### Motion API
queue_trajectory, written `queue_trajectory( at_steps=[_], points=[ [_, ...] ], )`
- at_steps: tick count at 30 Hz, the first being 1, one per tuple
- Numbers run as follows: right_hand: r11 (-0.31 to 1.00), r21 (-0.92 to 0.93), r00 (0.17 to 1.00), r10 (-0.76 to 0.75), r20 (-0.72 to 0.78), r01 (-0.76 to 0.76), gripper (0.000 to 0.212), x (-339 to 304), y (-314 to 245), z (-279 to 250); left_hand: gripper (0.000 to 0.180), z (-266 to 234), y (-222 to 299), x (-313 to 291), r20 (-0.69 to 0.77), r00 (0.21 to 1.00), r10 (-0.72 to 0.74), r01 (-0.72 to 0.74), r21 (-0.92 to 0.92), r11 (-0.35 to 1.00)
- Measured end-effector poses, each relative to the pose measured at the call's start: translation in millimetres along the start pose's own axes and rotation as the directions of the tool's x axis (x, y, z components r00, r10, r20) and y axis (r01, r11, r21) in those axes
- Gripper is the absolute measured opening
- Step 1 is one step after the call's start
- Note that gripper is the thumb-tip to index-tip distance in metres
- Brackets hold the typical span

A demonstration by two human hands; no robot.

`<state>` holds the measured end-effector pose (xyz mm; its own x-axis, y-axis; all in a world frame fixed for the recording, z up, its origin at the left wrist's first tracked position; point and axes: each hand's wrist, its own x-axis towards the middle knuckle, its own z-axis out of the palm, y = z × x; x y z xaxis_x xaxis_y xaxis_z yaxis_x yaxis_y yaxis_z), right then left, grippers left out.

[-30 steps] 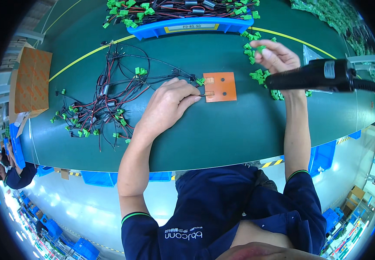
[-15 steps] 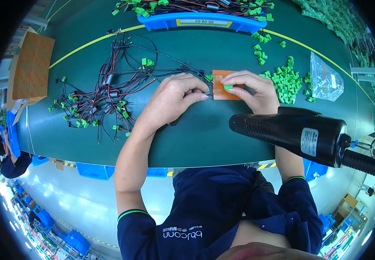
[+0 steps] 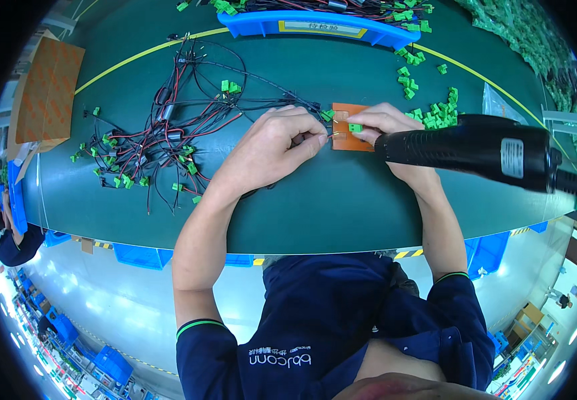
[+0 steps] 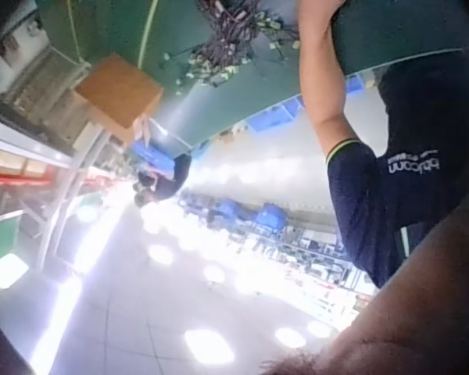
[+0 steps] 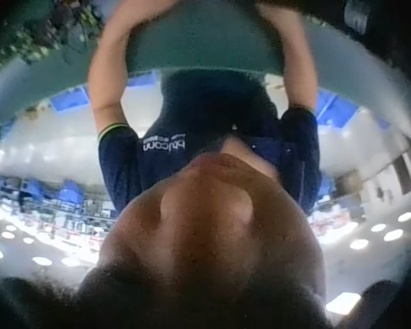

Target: The person assembles wire harnesses by hand, attaching green connectors to them using a heat gun.

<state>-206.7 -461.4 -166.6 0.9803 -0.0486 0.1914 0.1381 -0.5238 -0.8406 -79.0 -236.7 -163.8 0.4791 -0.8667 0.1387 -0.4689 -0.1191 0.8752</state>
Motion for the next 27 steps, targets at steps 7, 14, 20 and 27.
queue_trajectory(
  at_steps=[7, 14, 20, 27],
  points=[
    [0.988, -0.037, 0.988, -0.151, -0.036, 0.15, 0.022, 3, 2, 3, 0.011, 1, 1, 2, -0.001, 0.999, 0.051, -0.051, -0.008, 0.999],
    [0.974, -0.086, 0.976, -0.214, -0.025, 0.212, 0.023, 5, 3, 6, 0.01, 2, 1, 1, -0.011, 0.998, 0.061, -0.06, 0.017, 0.998],
    [0.946, -0.181, 0.962, -0.271, 0.015, 0.269, 0.023, 7, -1, 6, 0.01, 6, -1, 1, -0.008, 0.995, 0.097, -0.095, 0.102, 0.99],
    [0.903, -0.369, 0.972, -0.236, 0.003, 0.22, 0.019, 3, -3, 15, 0.011, 22, 4, -1, -0.087, 0.992, 0.094, -0.055, 0.377, 0.924]
  ],
)
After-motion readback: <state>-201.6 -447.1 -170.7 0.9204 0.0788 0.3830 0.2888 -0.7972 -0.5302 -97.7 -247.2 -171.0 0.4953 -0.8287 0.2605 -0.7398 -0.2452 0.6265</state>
